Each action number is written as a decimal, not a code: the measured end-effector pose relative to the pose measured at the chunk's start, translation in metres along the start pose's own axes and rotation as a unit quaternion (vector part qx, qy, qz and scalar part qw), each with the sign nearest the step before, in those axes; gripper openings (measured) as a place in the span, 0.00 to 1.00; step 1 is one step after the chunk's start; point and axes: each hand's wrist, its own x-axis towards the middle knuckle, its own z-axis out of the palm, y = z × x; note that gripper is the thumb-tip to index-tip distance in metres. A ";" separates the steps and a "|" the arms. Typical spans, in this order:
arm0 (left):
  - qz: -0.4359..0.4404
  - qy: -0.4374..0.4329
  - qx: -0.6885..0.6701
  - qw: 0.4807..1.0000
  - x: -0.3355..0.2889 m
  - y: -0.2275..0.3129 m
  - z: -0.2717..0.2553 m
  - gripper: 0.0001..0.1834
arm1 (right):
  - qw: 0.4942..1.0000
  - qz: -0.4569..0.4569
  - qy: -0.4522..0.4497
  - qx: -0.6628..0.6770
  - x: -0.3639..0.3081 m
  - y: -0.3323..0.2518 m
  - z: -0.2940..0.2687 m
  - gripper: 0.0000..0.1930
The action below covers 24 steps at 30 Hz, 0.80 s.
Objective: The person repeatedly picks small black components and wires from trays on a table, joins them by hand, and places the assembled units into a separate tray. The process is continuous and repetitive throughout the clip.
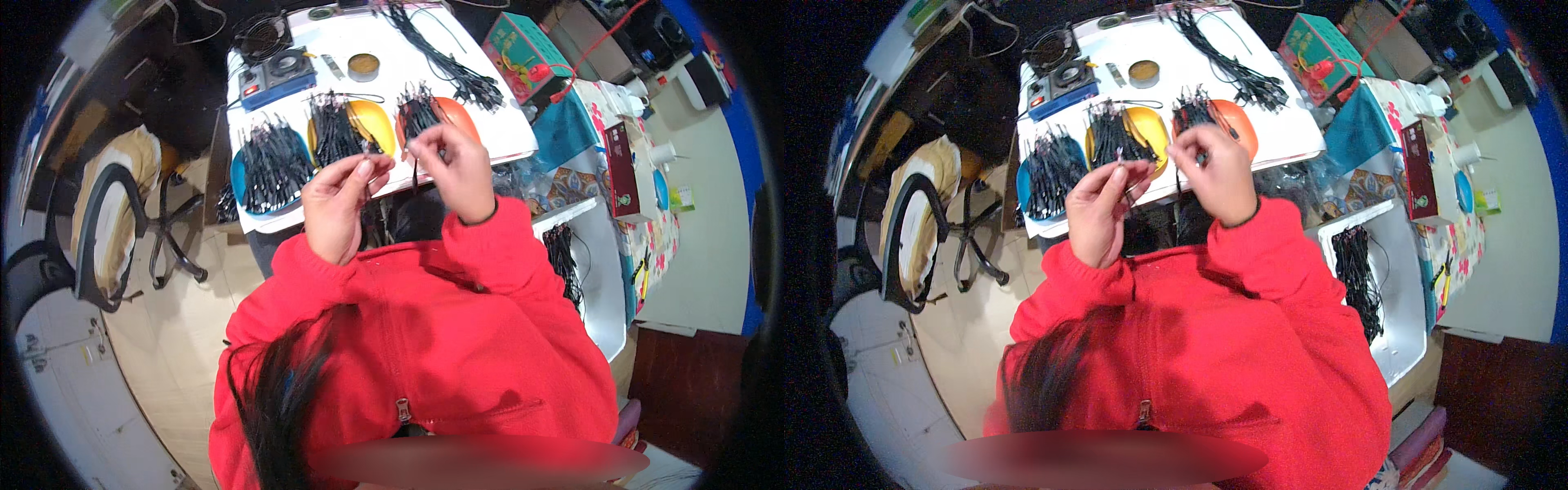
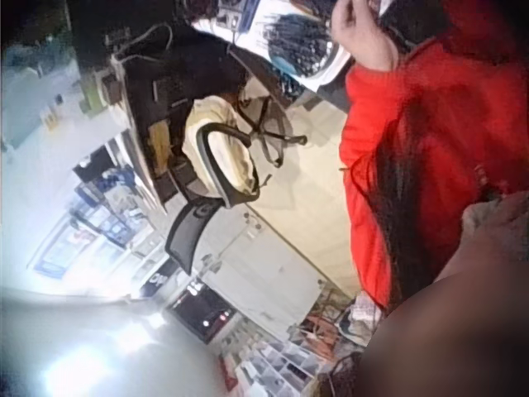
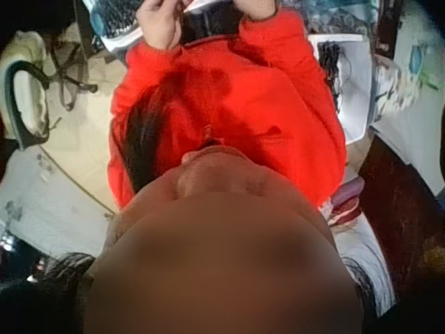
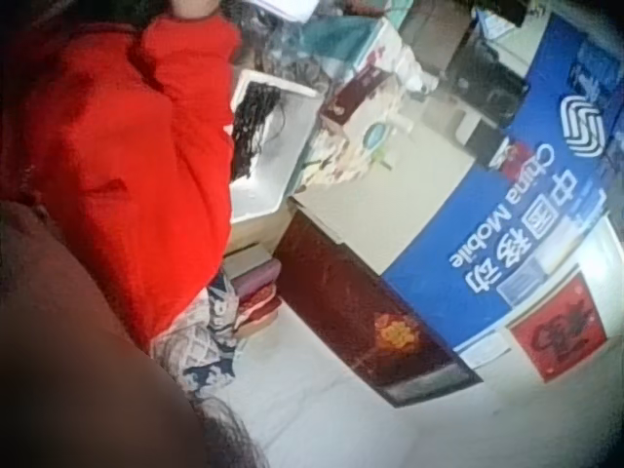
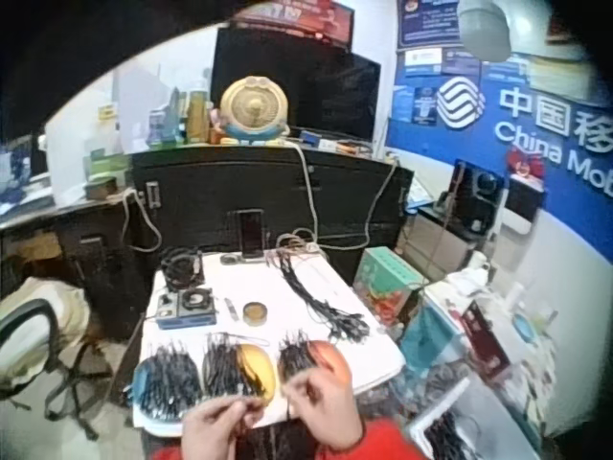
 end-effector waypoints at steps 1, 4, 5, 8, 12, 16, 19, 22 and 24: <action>0.019 -0.015 -0.028 0.999 -0.001 0.000 0.003 0.10 | 0.998 -0.006 -0.023 0.050 -0.012 -0.012 0.007 0.05; 0.009 -0.016 -0.015 1.000 -0.008 0.005 0.003 0.10 | 0.994 0.010 -0.051 0.097 -0.034 -0.034 0.022 0.05; -0.001 -0.006 0.017 1.000 -0.011 0.007 0.002 0.10 | 0.995 -0.001 -0.053 0.082 -0.038 -0.038 0.024 0.05; -0.001 -0.006 0.025 1.000 -0.020 0.010 0.000 0.10 | 0.996 -0.052 -0.055 0.038 -0.043 -0.047 0.025 0.06; 0.055 -0.028 0.033 0.998 -0.031 0.013 0.002 0.09 | 0.995 -0.058 -0.080 0.033 -0.042 -0.054 0.012 0.07; 0.095 -0.057 0.081 0.991 -0.039 0.014 0.003 0.08 | 0.982 -0.001 -0.066 0.176 -0.037 -0.057 0.005 0.06; 0.106 -0.079 0.100 0.986 -0.041 0.013 0.003 0.08 | 0.979 -0.024 -0.081 0.186 -0.034 -0.058 0.005 0.05; 0.094 -0.082 0.080 0.989 -0.042 0.012 0.001 0.08 | 0.971 -0.051 -0.092 0.215 -0.034 -0.059 0.007 0.05; 0.055 -0.087 0.038 0.994 -0.042 0.011 0.000 0.08 | 0.950 -0.027 -0.109 0.290 -0.035 -0.058 0.008 0.04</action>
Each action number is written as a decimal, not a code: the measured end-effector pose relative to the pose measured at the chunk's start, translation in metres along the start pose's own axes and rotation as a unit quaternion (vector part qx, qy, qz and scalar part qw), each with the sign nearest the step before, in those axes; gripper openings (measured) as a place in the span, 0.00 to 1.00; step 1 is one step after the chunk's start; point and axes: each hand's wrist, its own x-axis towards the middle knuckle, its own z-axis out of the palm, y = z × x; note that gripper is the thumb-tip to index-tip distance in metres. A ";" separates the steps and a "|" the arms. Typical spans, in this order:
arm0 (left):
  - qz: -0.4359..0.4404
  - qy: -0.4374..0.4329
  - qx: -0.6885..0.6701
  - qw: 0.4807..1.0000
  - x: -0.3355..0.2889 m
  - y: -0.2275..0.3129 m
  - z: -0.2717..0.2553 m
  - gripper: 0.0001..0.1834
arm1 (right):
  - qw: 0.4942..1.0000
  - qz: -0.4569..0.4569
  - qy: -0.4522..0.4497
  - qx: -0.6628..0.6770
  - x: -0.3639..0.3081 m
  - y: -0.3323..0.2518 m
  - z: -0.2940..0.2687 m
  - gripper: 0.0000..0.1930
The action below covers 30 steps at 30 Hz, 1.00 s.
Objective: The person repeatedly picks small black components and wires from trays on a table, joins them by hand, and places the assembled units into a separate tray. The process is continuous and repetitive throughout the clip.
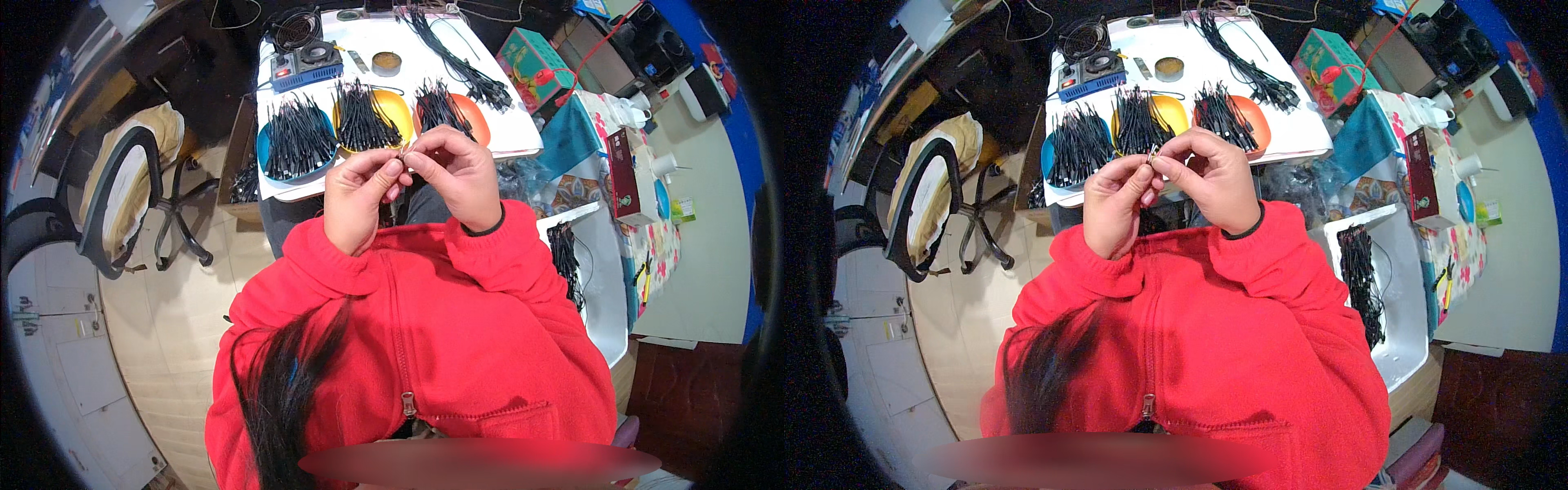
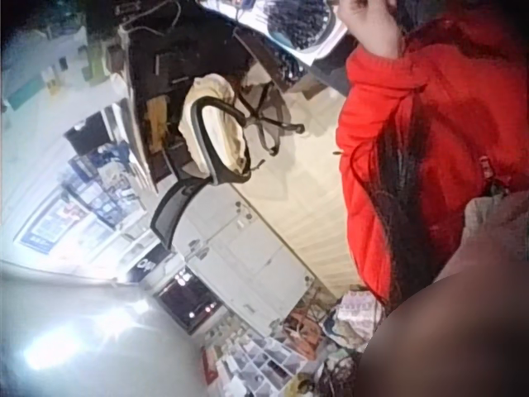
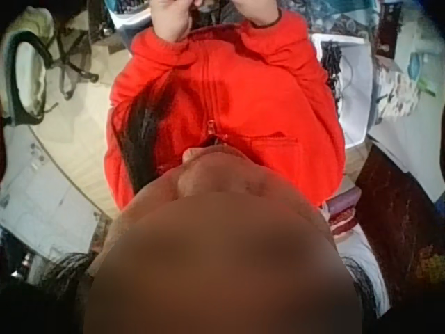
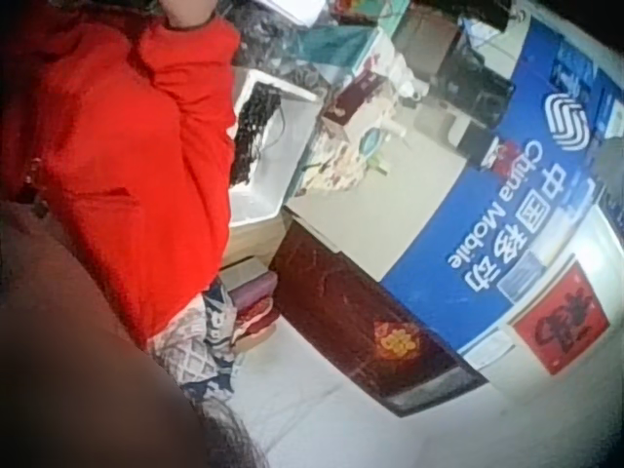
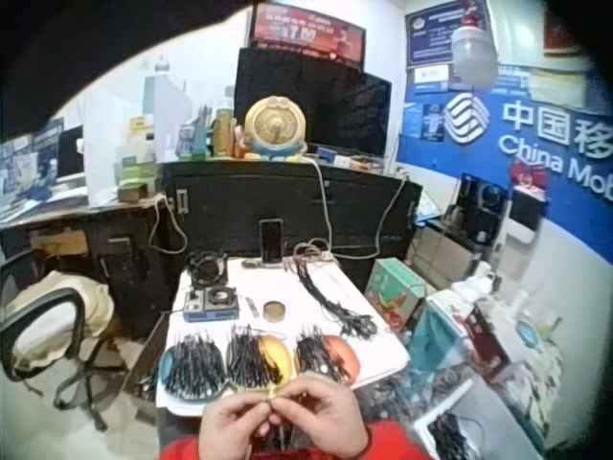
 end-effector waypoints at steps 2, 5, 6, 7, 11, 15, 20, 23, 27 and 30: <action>-0.053 -0.011 -0.066 0.996 0.000 0.000 -0.001 0.09 | 0.993 0.050 -0.009 0.109 -0.003 0.003 0.000 0.02; -0.102 -0.033 -0.113 0.988 0.001 -0.001 -0.002 0.09 | 0.982 0.061 -0.008 0.176 -0.006 0.012 0.000 0.02; -0.113 -0.038 -0.123 0.985 0.001 -0.001 -0.003 0.09 | 0.977 0.069 -0.001 0.202 -0.006 0.015 0.001 0.02; -0.121 -0.044 -0.133 0.983 0.002 -0.002 -0.003 0.09 | 0.971 0.076 0.005 0.227 -0.006 0.019 0.002 0.02; -0.152 -0.060 -0.161 0.973 0.006 -0.002 -0.008 0.09 | 0.937 0.128 -0.019 0.325 -0.005 0.025 0.002 0.04; -0.221 -0.115 -0.155 0.956 0.013 0.003 -0.018 0.09 | 0.937 0.176 -0.030 0.300 -0.002 0.022 -0.005 0.04; -0.222 -0.104 -0.039 0.969 0.020 0.001 -0.021 0.10 | 0.897 0.218 -0.082 0.376 0.007 0.034 -0.017 0.04; -0.182 -0.094 0.111 0.972 0.027 -0.001 -0.026 0.09 | 0.898 0.246 -0.057 0.361 0.010 0.052 -0.020 0.06; -0.192 -0.046 0.096 0.976 0.032 -0.008 -0.034 0.07 | 0.965 0.223 -0.072 0.115 0.053 0.080 -0.083 0.12; -0.200 -0.022 0.057 0.978 0.037 -0.013 -0.038 0.07 | 0.905 0.066 0.099 -0.408 0.133 0.121 -0.170 0.09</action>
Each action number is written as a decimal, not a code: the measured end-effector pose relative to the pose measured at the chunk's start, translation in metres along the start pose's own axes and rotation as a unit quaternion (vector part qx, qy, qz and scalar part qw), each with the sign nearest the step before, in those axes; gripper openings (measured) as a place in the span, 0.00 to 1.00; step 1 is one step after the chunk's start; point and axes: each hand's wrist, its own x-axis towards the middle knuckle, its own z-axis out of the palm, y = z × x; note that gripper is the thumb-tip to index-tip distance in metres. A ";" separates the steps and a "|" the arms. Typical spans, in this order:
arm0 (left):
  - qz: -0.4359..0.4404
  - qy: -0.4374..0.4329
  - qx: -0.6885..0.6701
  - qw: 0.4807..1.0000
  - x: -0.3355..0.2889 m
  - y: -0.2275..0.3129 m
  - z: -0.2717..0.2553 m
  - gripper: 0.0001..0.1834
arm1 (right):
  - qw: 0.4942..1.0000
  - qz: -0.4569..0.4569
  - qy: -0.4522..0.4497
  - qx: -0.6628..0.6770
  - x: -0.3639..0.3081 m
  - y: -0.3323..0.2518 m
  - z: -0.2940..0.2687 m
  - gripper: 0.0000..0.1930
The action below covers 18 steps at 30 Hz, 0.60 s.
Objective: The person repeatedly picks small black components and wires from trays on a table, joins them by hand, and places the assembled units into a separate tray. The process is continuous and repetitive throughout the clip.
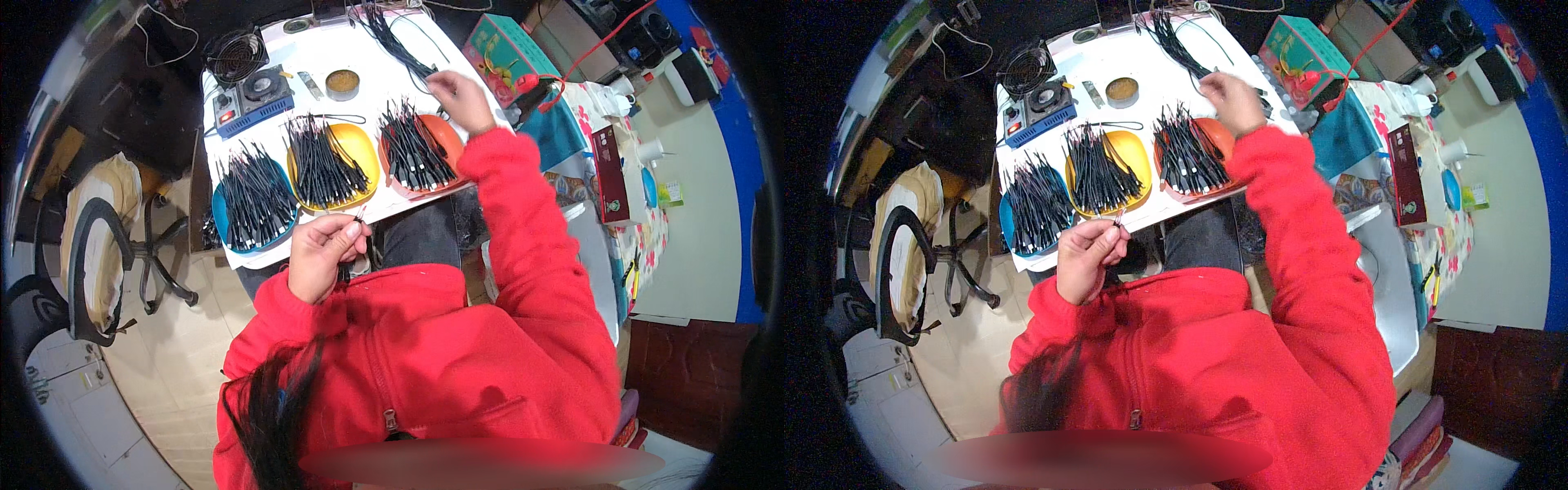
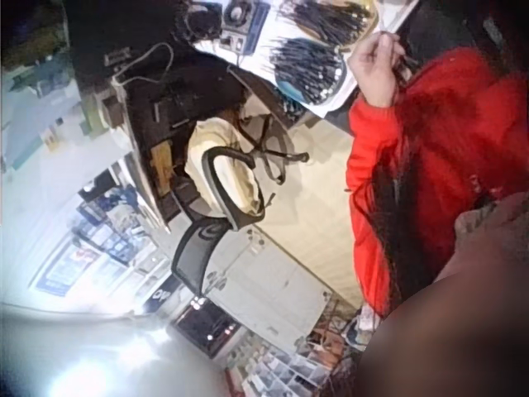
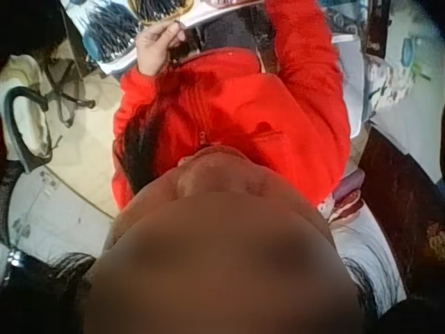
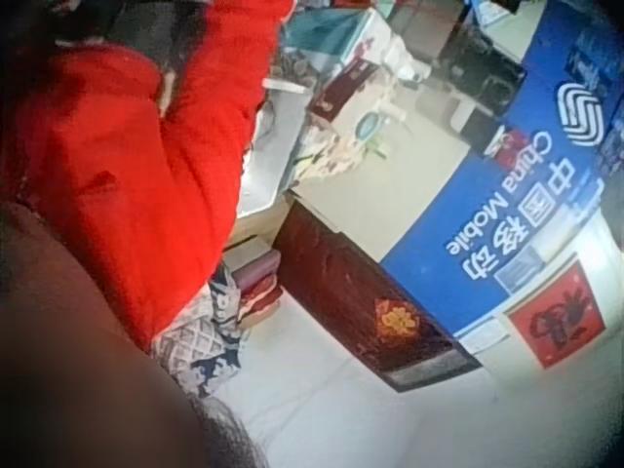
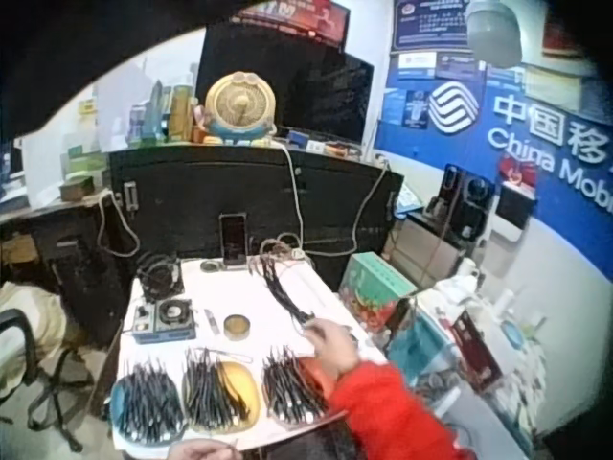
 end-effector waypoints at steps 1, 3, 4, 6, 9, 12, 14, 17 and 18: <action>0.003 -0.003 -0.005 1.000 0.001 -0.001 0.000 0.07 | 0.989 -0.030 0.022 -0.145 0.027 0.027 -0.009 0.10; 0.006 -0.006 -0.022 1.000 0.003 -0.003 0.000 0.07 | 0.946 0.014 0.009 -0.325 0.062 0.069 -0.011 0.10; 0.009 -0.001 -0.010 1.000 0.003 -0.003 0.000 0.07 | 0.948 0.008 -0.042 -0.316 0.069 0.084 -0.011 0.09; 0.013 0.012 -0.005 1.000 0.002 -0.005 0.000 0.07 | 0.940 0.037 -0.090 -0.326 0.078 0.096 -0.012 0.08; 0.022 0.023 -0.023 0.999 0.002 -0.005 -0.002 0.07 | 0.933 0.008 -0.058 -0.355 0.070 0.082 -0.017 0.07; 0.044 -0.027 -0.041 0.998 0.006 -0.004 0.000 0.09 | 0.924 -0.036 -0.041 -0.379 0.058 0.052 -0.032 0.07; 0.022 -0.030 -0.069 0.997 0.009 -0.003 0.007 0.10 | 0.923 -0.040 -0.030 -0.382 0.049 0.026 -0.044 0.07; -0.005 -0.032 -0.113 0.993 0.019 -0.001 0.024 0.11 | 0.944 -0.071 -0.004 -0.322 0.022 -0.027 -0.055 0.08; -0.011 -0.038 -0.129 0.991 0.026 0.002 0.029 0.11 | 0.957 -0.074 0.003 -0.279 0.003 -0.047 -0.056 0.09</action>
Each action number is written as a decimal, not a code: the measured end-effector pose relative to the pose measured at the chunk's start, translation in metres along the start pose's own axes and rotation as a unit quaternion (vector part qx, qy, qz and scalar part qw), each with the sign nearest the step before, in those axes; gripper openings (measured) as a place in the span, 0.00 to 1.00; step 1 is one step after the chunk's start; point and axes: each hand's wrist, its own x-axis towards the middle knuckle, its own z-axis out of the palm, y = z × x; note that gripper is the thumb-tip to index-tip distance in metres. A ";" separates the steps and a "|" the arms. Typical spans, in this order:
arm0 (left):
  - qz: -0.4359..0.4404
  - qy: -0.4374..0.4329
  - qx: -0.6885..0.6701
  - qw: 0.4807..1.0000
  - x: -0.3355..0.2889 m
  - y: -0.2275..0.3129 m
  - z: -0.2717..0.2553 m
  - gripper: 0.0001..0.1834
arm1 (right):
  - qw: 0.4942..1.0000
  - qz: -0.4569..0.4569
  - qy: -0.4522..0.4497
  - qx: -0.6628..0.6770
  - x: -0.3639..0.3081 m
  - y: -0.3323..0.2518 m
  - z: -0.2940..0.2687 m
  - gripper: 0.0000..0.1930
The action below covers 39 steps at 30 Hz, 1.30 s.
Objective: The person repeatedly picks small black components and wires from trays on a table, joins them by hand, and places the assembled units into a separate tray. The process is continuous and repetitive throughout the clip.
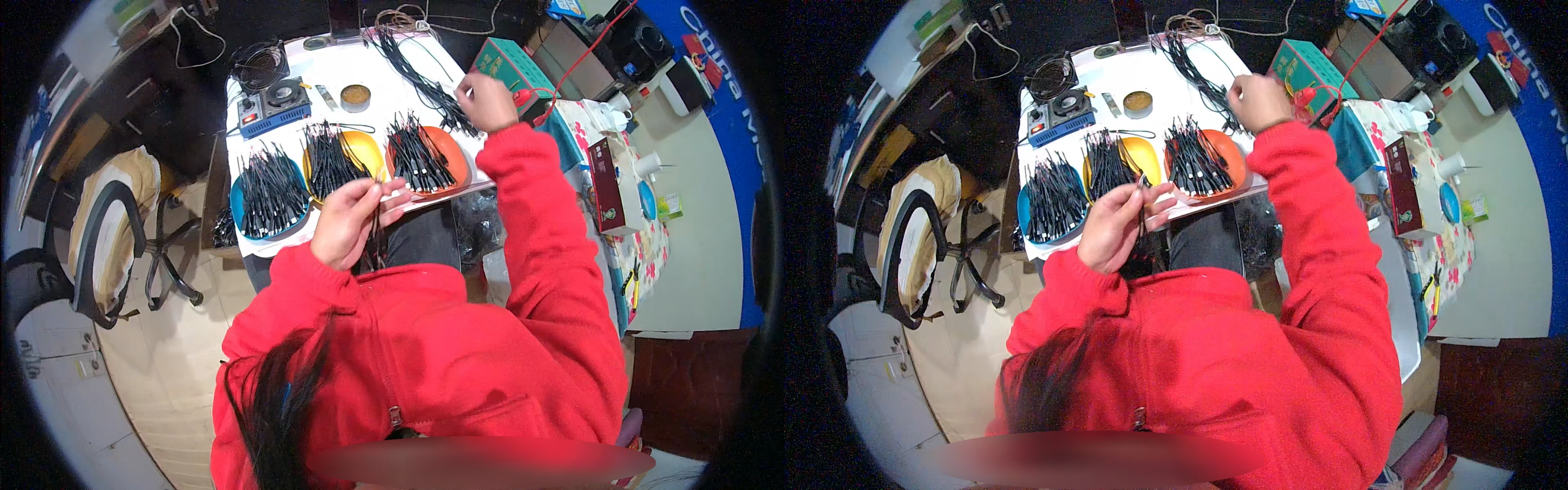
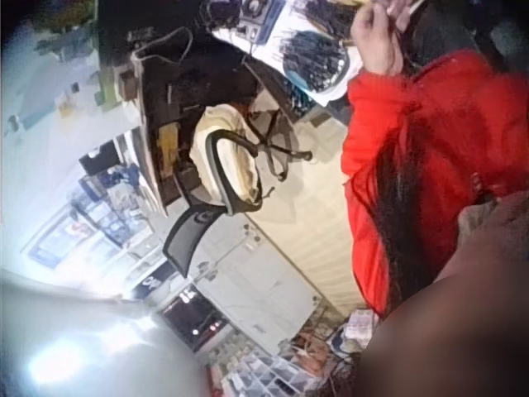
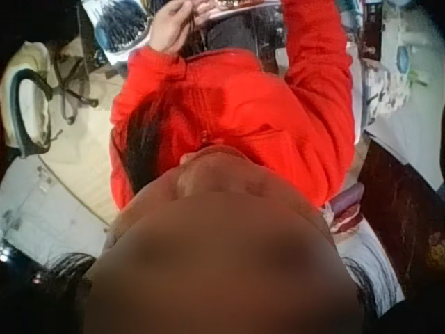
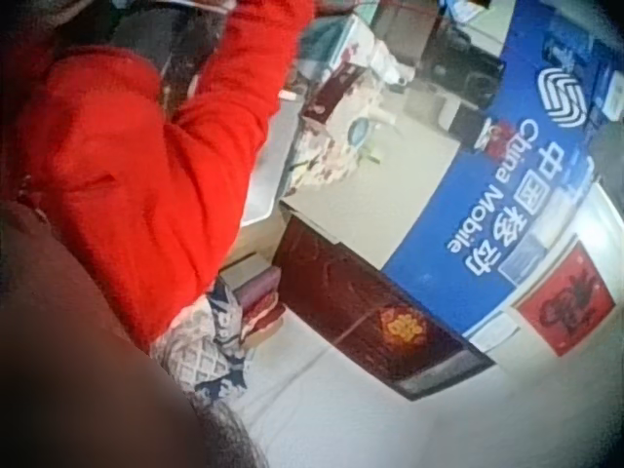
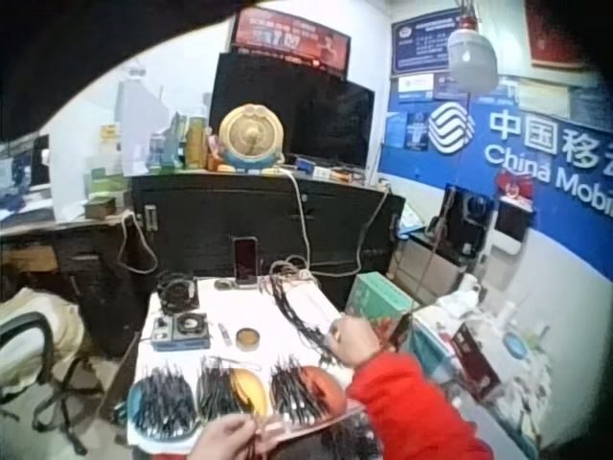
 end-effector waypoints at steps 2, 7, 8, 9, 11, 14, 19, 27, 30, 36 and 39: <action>0.003 -0.024 -0.027 0.999 0.015 0.006 0.008 0.10 | 0.989 -0.049 0.024 0.140 -0.047 -0.045 -0.015 0.08; 0.061 0.020 -0.006 0.998 0.045 0.050 0.011 0.13 | 0.959 -0.168 -0.032 0.226 -0.190 -0.126 -0.008 0.06; 0.130 0.046 0.023 0.990 0.045 0.059 0.012 0.12 | 0.954 -0.173 -0.030 0.243 -0.205 -0.133 0.005 0.05; 0.181 0.028 0.078 0.980 0.041 0.071 0.012 0.11 | 0.953 -0.181 -0.038 0.241 -0.216 -0.136 0.018 0.05; 0.238 -0.018 0.135 0.962 0.026 0.087 0.014 0.12 | 0.945 -0.181 -0.042 0.268 -0.225 -0.137 0.041 0.06; 0.275 -0.014 0.205 0.939 -0.010 0.079 0.021 0.10 | 0.931 -0.123 -0.184 0.289 -0.216 -0.129 0.051 0.09; 0.289 -0.035 0.152 0.944 -0.060 0.057 0.025 0.07 | 0.796 0.032 -0.099 0.596 -0.161 -0.126 -0.006 0.10; 0.194 -0.105 0.152 0.964 -0.084 0.058 0.032 0.08 | 0.699 -0.094 -0.059 0.706 -0.122 -0.157 -0.089 0.12; 0.147 -0.161 0.104 0.970 -0.087 0.064 0.035 0.09 | 0.677 -0.091 -0.052 0.728 -0.125 -0.164 -0.096 0.07; 0.376 0.026 0.372 0.848 -0.089 0.061 0.051 0.08 | 0.701 -0.046 0.054 0.709 -0.145 -0.192 -0.093 0.06; 0.520 0.107 0.511 0.676 -0.091 0.048 0.059 0.12 | 0.675 -0.042 0.086 0.732 -0.155 -0.207 -0.088 0.06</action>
